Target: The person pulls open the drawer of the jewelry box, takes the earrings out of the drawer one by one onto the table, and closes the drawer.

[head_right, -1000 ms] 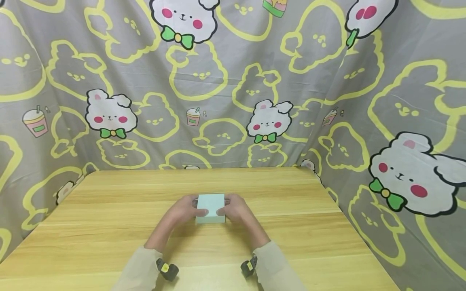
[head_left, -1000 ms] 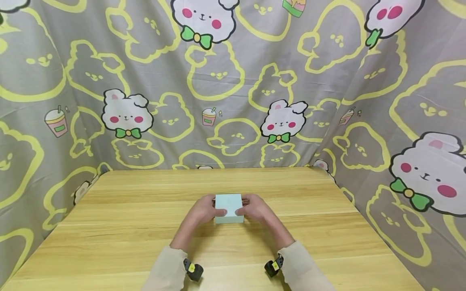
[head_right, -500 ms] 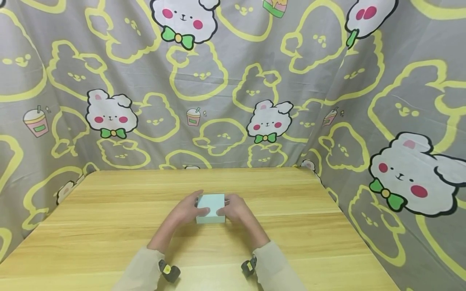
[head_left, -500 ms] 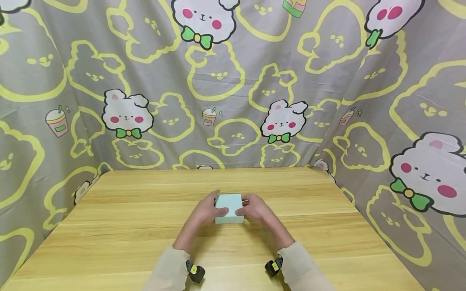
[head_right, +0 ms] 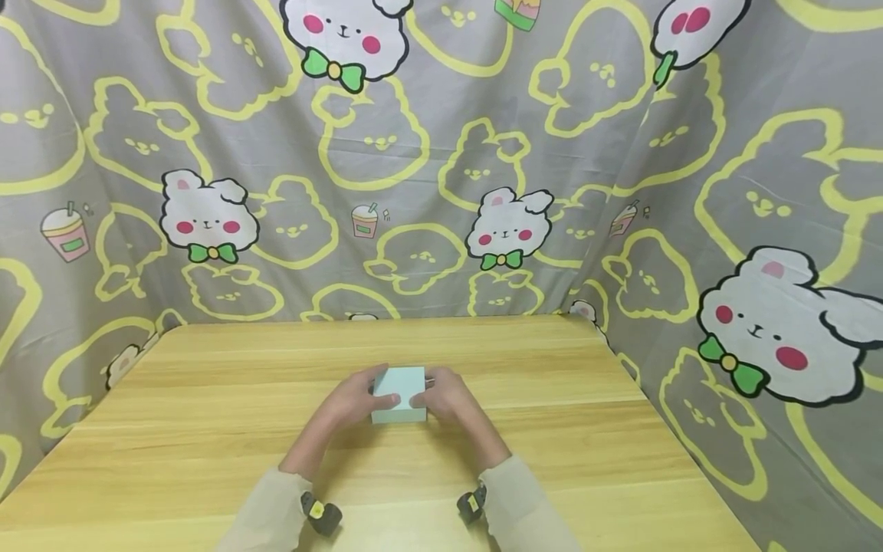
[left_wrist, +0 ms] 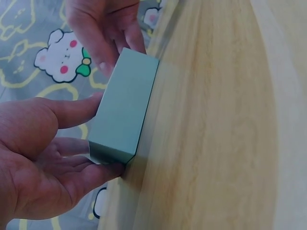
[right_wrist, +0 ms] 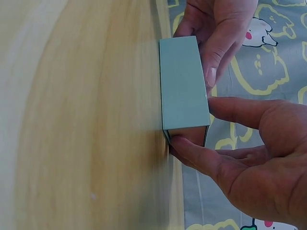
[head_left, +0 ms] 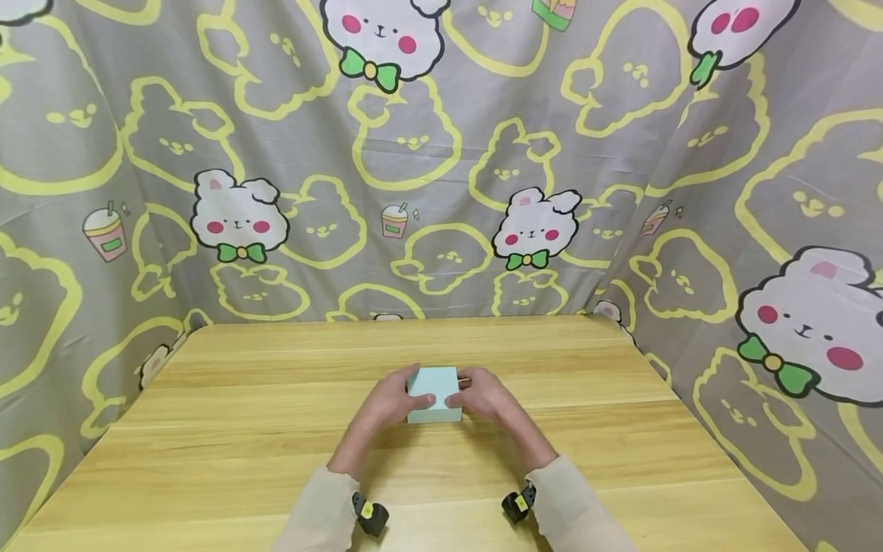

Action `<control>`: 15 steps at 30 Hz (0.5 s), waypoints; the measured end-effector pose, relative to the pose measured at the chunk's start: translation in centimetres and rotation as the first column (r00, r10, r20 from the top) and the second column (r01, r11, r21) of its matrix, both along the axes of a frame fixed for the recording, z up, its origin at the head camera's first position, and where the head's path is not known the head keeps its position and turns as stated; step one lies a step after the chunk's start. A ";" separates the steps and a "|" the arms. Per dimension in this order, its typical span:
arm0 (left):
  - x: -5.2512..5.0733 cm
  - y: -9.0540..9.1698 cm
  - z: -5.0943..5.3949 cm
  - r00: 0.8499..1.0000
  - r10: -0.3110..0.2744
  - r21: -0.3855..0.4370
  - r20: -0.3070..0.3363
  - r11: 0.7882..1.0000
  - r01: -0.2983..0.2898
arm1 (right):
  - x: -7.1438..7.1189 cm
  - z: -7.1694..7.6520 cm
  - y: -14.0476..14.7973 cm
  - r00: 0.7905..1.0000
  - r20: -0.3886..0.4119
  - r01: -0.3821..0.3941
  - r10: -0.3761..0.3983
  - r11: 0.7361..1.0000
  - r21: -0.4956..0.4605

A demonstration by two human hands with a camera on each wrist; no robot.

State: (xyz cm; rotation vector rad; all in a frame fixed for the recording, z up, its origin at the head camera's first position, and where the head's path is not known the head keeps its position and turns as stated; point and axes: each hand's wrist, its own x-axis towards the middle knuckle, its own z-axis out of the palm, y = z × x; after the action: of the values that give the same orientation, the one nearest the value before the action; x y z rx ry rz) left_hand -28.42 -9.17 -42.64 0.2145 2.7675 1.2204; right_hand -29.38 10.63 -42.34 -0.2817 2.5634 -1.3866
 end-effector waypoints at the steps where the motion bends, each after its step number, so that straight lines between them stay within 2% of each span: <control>1: 0.0 0.0 0.0 1.000 0.001 -0.003 0.002 1.000 -0.001 | 0.0 0.0 0.0 1.000 0.000 0.001 -0.001 1.000 0.002; 15: 0.0 0.0 0.0 1.000 0.005 -0.016 -0.012 1.000 -0.005 | -0.1 -0.1 0.1 1.000 -0.024 -0.005 0.006 0.999 0.042</control>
State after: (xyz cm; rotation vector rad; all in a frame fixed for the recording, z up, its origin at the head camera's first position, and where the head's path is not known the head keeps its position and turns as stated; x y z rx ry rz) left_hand -28.39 -9.19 -42.65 0.2143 2.7884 1.2008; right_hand -29.51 10.71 -42.48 -0.3006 2.6054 -1.3336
